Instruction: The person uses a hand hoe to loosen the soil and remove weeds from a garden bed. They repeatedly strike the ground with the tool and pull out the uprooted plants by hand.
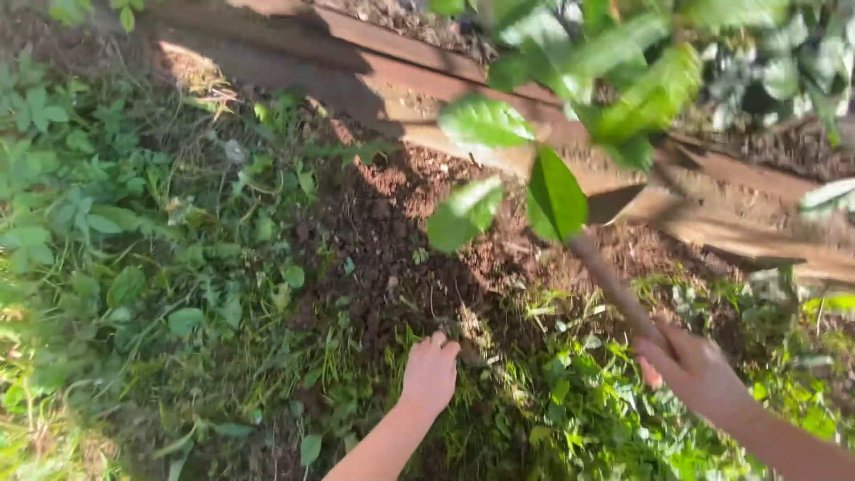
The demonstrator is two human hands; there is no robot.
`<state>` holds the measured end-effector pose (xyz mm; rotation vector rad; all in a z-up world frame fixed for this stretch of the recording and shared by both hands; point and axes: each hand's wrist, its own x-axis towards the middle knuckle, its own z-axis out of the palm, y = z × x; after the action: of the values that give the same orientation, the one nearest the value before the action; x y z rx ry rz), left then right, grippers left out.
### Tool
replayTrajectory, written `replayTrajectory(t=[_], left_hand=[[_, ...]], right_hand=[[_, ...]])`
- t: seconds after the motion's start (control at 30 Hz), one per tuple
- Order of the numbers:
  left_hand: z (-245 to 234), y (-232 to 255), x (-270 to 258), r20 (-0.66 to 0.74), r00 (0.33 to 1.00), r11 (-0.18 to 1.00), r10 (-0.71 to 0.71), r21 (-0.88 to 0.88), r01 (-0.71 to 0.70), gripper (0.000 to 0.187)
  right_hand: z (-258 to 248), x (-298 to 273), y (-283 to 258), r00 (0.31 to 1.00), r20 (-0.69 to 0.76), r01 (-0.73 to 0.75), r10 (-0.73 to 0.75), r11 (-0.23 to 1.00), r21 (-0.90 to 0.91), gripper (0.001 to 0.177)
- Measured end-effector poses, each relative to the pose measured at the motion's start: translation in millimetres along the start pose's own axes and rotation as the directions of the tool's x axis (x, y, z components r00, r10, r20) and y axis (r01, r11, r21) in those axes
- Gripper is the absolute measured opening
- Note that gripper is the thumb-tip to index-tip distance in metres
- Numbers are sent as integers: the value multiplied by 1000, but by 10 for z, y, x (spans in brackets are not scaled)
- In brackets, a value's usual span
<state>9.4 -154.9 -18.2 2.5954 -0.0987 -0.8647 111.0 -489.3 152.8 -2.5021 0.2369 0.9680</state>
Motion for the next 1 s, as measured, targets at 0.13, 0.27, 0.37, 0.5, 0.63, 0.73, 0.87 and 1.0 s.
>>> replayTrajectory(t=[0.13,0.27,0.37,0.5,0.63,0.73,0.87,1.0], left_hand=[[3,120,-194,53,996,995,-69,79,65,16],[-365,243,-649,22,997,993,-74,98,72,13],[-885,206,-932,63,988,987,-141,84,135,23],[-1235,146,-965,-28,996,933,-81,351,86,21],[-1608,578,-722,-79,996,909,-30,413,60,19],[-1561,835,-443,-239,968,913,72,407,33,18],[-1511,976,-386,-205,978,917,30,395,54,19],[-1197,839,-172,-343,932,985,-115,84,152,15]], right_hand=[[247,318,215,994,55,56,-91,889,454,29],[578,340,467,953,244,-236,177,941,242,38],[474,246,614,951,275,-202,138,954,220,43],[46,50,338,968,245,-92,52,984,153,52],[139,364,105,974,-137,217,-181,918,332,55],[396,177,224,981,122,130,-154,974,184,64],[532,313,730,942,337,-110,-1,945,309,56],[447,533,1072,949,315,-126,-10,905,406,41]])
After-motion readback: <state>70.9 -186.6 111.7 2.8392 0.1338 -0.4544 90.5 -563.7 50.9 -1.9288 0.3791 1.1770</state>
